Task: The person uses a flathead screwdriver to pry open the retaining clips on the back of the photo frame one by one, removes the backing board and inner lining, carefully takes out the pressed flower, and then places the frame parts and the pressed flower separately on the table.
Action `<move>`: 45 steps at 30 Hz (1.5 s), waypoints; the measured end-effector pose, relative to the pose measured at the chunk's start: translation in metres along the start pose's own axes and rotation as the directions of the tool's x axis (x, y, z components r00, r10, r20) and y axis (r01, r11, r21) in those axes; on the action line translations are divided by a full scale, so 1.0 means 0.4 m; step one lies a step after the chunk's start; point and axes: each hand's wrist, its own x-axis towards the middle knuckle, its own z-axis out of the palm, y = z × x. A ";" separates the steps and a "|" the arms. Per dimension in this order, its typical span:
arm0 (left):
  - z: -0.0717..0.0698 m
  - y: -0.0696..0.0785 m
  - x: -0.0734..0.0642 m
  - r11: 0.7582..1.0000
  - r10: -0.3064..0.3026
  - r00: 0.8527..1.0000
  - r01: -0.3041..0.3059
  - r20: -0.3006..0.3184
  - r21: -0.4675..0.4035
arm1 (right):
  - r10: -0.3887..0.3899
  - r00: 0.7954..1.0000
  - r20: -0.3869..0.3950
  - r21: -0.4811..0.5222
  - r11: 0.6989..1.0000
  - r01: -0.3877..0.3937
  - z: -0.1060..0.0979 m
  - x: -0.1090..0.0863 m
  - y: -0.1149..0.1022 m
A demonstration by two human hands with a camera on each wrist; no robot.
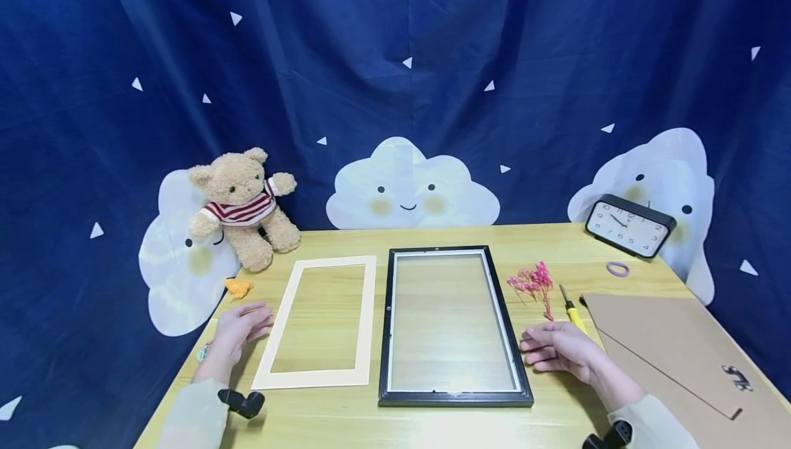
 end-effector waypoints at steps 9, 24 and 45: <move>0.142 0.022 -0.040 0.996 0.047 0.995 -0.054 0.090 0.077 | -0.010 1.000 0.009 -0.026 1.000 0.010 0.004 0.004 -0.001; 0.385 -0.012 -0.125 0.993 0.038 0.916 -0.078 0.400 0.084 | -0.008 1.000 -0.012 -0.028 1.000 0.008 0.021 0.015 0.005; 0.483 -0.036 -0.138 0.986 0.029 0.929 -0.088 0.369 0.143 | -0.052 0.984 -0.173 -0.145 0.989 0.027 0.075 0.030 0.005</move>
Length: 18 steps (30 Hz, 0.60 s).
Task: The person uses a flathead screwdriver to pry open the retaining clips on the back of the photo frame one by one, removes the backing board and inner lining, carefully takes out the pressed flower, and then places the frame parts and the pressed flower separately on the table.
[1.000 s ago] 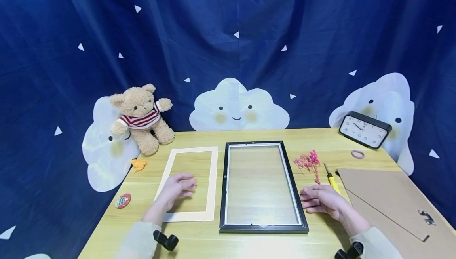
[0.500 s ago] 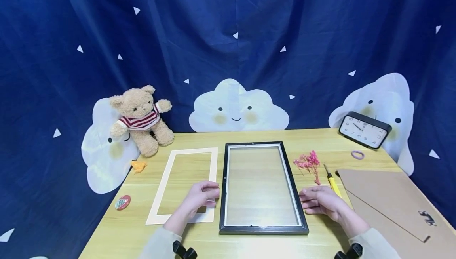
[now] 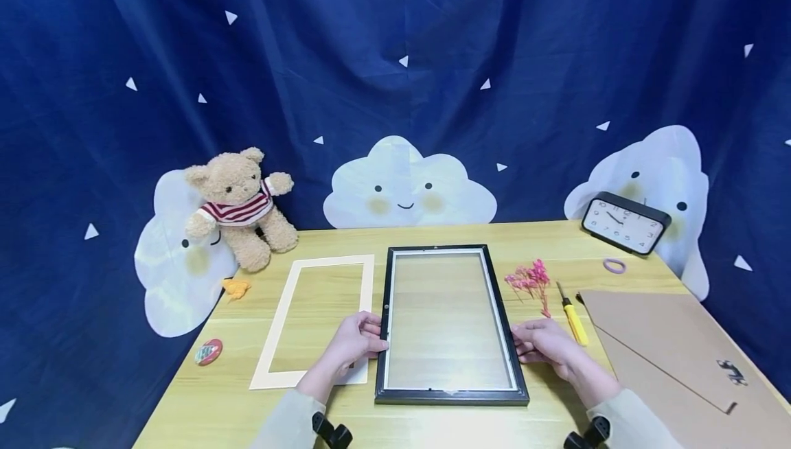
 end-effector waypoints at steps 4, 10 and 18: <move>0.000 -0.005 0.004 1.000 0.004 1.000 -0.004 0.003 -0.024 | -0.006 0.998 -0.070 -0.027 1.000 0.004 0.016 0.001 -0.001; -0.001 -0.008 0.003 0.999 0.015 1.000 -0.015 -0.008 -0.049 | -0.004 0.998 -0.058 -0.014 1.000 0.003 0.019 -0.005 -0.007; -0.001 -0.008 -0.007 0.999 -0.002 1.000 0.001 -0.021 -0.045 | 0.000 1.000 0.013 0.102 0.995 -0.001 0.019 -0.017 -0.029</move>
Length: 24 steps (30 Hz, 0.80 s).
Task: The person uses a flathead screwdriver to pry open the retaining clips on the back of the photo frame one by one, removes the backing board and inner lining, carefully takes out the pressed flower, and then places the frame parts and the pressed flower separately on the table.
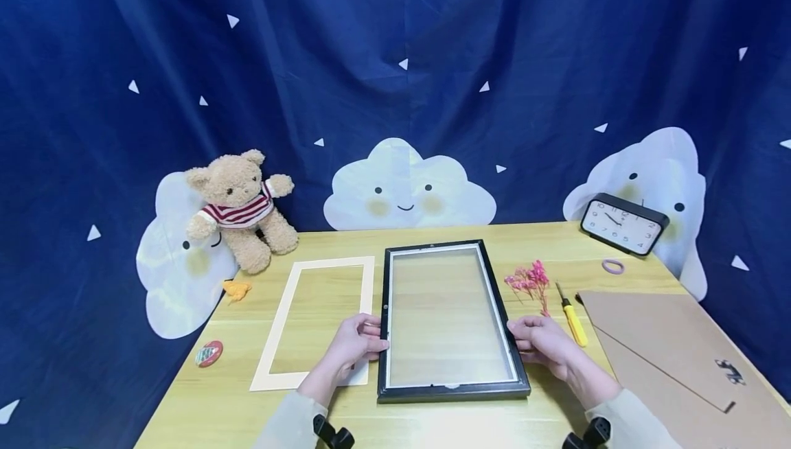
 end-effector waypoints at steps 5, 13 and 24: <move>0.003 0.000 -0.001 1.000 0.012 1.000 -0.012 0.009 0.008 | -0.010 1.000 0.015 0.096 0.995 0.009 0.001 0.004 -0.010; -0.005 0.005 0.000 0.998 -0.008 1.000 0.008 -0.011 0.062 | 0.011 0.984 0.178 0.262 0.963 -0.058 -0.017 0.016 -0.002; -0.010 0.018 -0.004 0.994 -0.019 1.000 0.021 -0.020 0.104 | -0.035 0.929 0.369 0.368 0.923 -0.112 -0.028 0.029 0.009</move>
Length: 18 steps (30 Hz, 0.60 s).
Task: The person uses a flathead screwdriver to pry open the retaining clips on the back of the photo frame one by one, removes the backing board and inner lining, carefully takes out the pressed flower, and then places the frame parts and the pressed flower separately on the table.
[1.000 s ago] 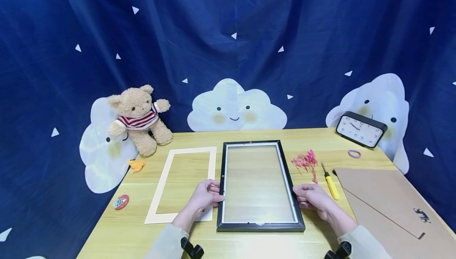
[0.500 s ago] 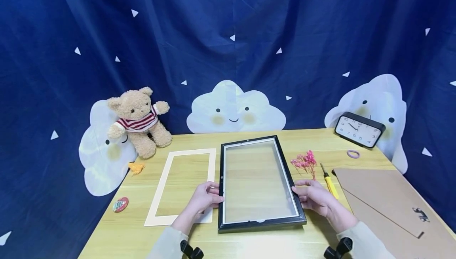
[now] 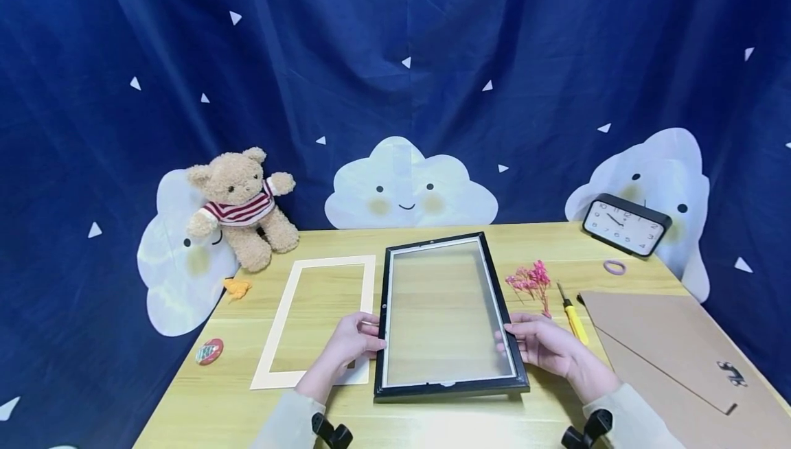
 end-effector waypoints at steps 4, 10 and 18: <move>0.000 0.002 0.000 1.000 -0.003 1.000 0.003 -0.001 -0.008 | 0.003 0.997 0.077 0.049 0.999 -0.007 -0.006 0.002 0.000; -0.001 0.005 0.000 1.000 -0.012 1.000 0.012 0.012 -0.019 | 0.021 0.996 0.087 0.043 0.999 -0.024 -0.004 0.006 0.003; 0.004 0.001 -0.002 0.999 -0.020 1.000 0.021 0.005 -0.029 | 0.016 0.997 0.080 0.042 0.999 -0.019 -0.009 0.009 0.012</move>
